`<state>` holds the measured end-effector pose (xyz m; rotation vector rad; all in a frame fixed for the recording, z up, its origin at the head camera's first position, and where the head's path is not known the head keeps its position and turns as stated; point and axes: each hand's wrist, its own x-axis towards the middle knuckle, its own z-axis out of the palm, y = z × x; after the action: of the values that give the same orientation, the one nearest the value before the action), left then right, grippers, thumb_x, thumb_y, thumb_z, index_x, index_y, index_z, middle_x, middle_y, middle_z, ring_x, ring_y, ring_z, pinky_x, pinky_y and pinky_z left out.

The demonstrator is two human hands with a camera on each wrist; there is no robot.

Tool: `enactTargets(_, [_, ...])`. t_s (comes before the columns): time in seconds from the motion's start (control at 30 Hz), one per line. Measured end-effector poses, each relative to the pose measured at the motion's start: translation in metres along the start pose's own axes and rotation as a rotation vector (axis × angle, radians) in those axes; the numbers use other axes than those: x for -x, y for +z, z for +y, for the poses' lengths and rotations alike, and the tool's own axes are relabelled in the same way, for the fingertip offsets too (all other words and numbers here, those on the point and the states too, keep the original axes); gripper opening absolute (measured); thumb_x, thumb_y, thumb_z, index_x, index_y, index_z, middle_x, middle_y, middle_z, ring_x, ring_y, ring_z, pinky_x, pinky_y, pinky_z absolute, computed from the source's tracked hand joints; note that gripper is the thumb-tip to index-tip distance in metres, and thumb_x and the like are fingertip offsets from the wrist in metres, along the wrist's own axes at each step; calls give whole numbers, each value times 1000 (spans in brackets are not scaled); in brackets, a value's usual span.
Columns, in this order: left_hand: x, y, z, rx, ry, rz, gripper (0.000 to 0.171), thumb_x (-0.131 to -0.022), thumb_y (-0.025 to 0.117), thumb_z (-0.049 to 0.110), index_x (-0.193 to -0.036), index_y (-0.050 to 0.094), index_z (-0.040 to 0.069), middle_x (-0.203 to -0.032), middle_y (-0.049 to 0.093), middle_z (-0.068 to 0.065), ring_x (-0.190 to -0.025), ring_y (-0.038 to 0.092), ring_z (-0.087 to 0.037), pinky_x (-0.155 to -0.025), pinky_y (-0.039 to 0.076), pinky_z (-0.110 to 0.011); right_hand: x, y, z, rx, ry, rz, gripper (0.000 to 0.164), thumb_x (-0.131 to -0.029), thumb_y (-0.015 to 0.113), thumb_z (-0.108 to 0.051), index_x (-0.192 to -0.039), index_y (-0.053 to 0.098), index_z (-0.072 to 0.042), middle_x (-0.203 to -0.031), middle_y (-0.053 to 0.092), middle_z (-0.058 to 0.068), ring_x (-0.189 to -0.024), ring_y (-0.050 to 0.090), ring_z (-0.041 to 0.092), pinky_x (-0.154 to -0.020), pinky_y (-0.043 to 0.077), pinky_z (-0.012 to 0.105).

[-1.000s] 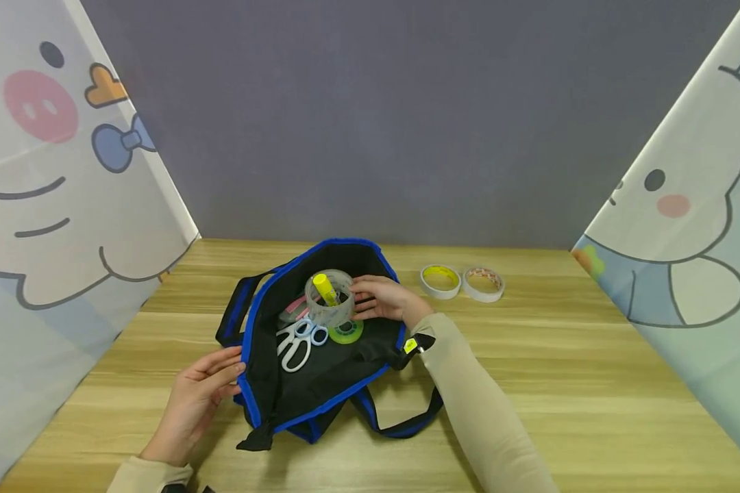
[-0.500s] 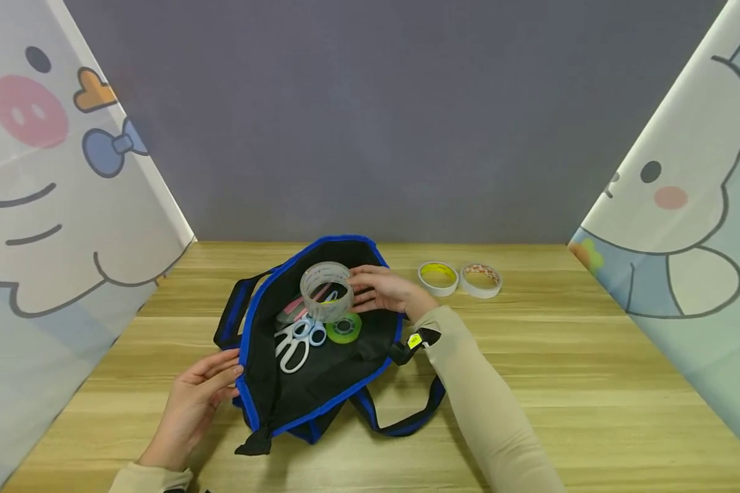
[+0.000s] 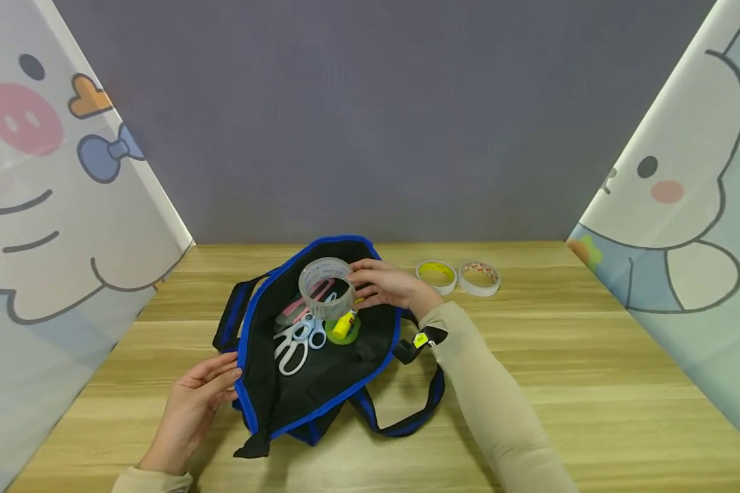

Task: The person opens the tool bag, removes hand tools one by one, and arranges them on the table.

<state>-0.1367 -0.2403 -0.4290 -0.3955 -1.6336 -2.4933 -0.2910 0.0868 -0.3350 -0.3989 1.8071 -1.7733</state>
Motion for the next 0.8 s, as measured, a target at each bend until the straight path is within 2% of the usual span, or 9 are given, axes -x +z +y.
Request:
enactTargets(0.13, [1,0,-1,0,-10,15,38,-94,51,-20,-111,75,5,-102,75,-4,-85,71,-11,-65,59,-23,7,-4,-5,10,-19,0,55,-102,50,-13,-151,29,0,-132,48,22,-101,61,28,-98,51,49])
enactTargets(0.33, [0,1,0,-6,-12,26,37,-93,52,-19,-109,76,4,-100,75,-3,-84,71,-11,-65,59,-23,20,-11,-16,-5,-93,-8,51,-103,46,-10,-149,29,4,-129,49,20,-98,63,28,-98,50,53])
enactTargets(0.47, [0,-1,2,8,13,0,37,-93,52,-20,-111,75,2,-101,75,-4,-85,72,-11,-65,59,-23,29,-20,-21,-6,-123,0,49,-103,46,-10,-147,30,5,-127,48,18,-101,61,30,-98,50,53])
enactTargets(0.67, [2,-1,1,25,27,-37,39,-94,50,-21,-112,75,3,-103,75,-4,-86,72,-11,-66,59,-23,44,-38,-22,-16,-134,33,50,-104,44,-11,-149,27,5,-136,41,24,-103,60,31,-99,49,54])
enactTargets(0.8, [2,-1,0,24,18,-29,39,-94,50,-20,-112,75,4,-102,75,-4,-86,72,-12,-67,59,-23,53,-52,-22,-17,-132,82,50,-104,46,-11,-148,27,5,-126,48,19,-100,62,30,-102,45,58])
